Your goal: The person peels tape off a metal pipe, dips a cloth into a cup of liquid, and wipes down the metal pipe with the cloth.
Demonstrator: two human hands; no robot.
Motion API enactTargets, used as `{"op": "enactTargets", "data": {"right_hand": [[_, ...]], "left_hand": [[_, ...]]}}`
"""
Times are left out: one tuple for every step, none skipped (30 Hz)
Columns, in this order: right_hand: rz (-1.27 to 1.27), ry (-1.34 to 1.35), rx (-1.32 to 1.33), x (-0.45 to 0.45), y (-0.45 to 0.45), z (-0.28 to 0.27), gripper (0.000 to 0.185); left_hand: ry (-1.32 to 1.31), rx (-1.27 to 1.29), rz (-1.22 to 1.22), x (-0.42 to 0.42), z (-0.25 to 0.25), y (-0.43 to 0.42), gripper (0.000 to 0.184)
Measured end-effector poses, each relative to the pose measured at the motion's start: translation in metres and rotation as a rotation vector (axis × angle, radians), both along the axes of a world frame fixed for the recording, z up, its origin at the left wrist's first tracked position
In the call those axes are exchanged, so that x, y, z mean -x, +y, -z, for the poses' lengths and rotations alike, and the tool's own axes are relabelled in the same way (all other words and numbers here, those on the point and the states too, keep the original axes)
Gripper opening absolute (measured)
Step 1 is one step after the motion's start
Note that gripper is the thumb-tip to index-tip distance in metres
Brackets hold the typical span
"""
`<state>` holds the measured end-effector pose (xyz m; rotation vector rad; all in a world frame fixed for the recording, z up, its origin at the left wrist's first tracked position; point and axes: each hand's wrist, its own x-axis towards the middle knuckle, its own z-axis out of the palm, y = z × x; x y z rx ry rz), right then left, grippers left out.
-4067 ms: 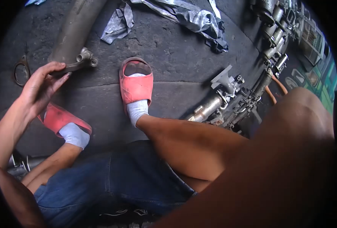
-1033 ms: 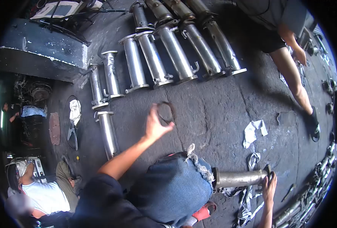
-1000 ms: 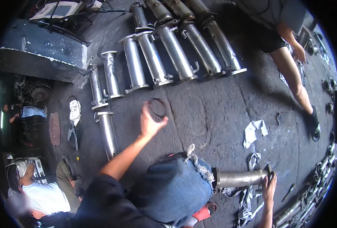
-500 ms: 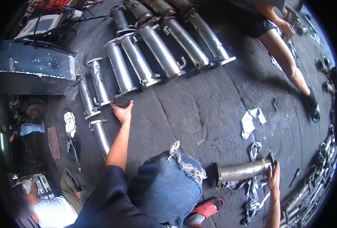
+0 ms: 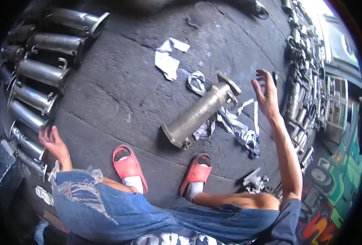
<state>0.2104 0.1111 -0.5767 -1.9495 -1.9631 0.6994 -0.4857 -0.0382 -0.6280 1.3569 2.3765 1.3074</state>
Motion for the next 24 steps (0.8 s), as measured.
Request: {"op": "enactTargets", "data": {"right_hand": [[0.009,0.0,0.005,0.002,-0.006,-0.002,0.044],[-0.061,-0.059,-0.04,0.003,-0.016,-0.001,0.045],[-0.15,-0.114,-0.038,0.001,-0.024,0.004,0.045],[-0.239,-0.172,-0.03,-0.003,-0.033,0.008,0.046],[-0.299,-0.218,-0.04,-0.009,-0.043,0.011,0.046],[-0.354,-0.27,-0.067,-0.016,-0.045,0.017,0.045],[-0.387,-0.261,-0.052,-0.026,-0.044,0.022,0.045],[-0.398,-0.269,-0.019,-0.042,-0.05,0.019,0.044],[-0.377,-0.262,0.055,-0.056,-0.055,0.012,0.042],[-0.329,-0.268,0.141,-0.066,-0.057,-0.002,0.039],[-0.242,-0.245,0.196,-0.077,-0.056,-0.011,0.037],[-0.169,-0.211,0.236,-0.088,-0.061,-0.019,0.035],[-0.019,-0.092,0.185,-0.092,-0.076,-0.028,0.035],[0.118,0.031,0.115,-0.092,-0.088,-0.035,0.036],[0.237,0.113,0.087,-0.089,-0.105,-0.041,0.037],[0.298,0.143,0.035,-0.087,-0.126,-0.04,0.035],[0.384,0.189,0.025,-0.082,-0.148,-0.038,0.032],[0.467,0.241,0.024,-0.072,-0.169,-0.037,0.029],[0.571,0.343,0.035,-0.059,-0.189,-0.039,0.026],[0.668,0.452,0.053,-0.044,-0.208,-0.041,0.024],[0.716,0.54,0.028,-0.03,-0.222,-0.048,0.022],[0.763,0.628,0.008,-0.015,-0.232,-0.06,0.019],[0.812,0.638,-0.02,0.0,-0.235,-0.076,0.018],[0.856,0.641,-0.057,0.008,-0.236,-0.089,0.016]], "left_hand": [[-0.105,0.043,0.111,-0.022,-0.012,0.018,0.044],[-0.209,0.094,0.228,-0.045,-0.021,0.035,0.046],[-0.272,0.113,0.353,-0.067,-0.025,0.055,0.045],[-0.341,0.13,0.48,-0.092,-0.029,0.075,0.044],[-0.334,0.236,0.639,-0.117,-0.04,0.097,0.041],[-0.316,0.318,0.806,-0.141,-0.051,0.122,0.038],[-0.359,0.363,0.941,-0.166,-0.057,0.143,0.031],[-0.35,0.435,1.093,-0.198,-0.072,0.162,0.03],[-0.261,0.436,1.247,-0.234,-0.089,0.175,0.027],[-0.17,0.425,1.397,-0.27,-0.108,0.183,0.025],[-0.156,0.477,1.62,-0.305,-0.131,0.193,0.023],[-0.119,0.523,1.825,-0.336,-0.15,0.194,0.022],[-0.166,0.519,1.913,-0.361,-0.162,0.183,0.021],[-0.201,0.614,2.078,-0.382,-0.171,0.177,0.024],[-0.289,0.702,2.14,-0.402,-0.181,0.16,0.029],[-0.338,0.793,2.202,-0.415,-0.184,0.143,0.034],[-0.403,0.848,2.205,-0.425,-0.187,0.126,0.036],[-0.511,0.906,2.197,-0.43,-0.185,0.111,0.035],[-0.649,0.925,2.162,-0.431,-0.182,0.101,0.033],[-0.786,0.948,2.106,-0.428,-0.178,0.095,0.032],[-0.838,0.974,2.01,-0.419,-0.171,0.091,0.03],[-0.887,1.0,1.906,-0.408,-0.165,0.089,0.029],[-0.773,0.923,1.963,-0.403,-0.163,0.097,0.026],[-0.744,0.819,1.97,-0.4,-0.16,0.105,0.026]]}}
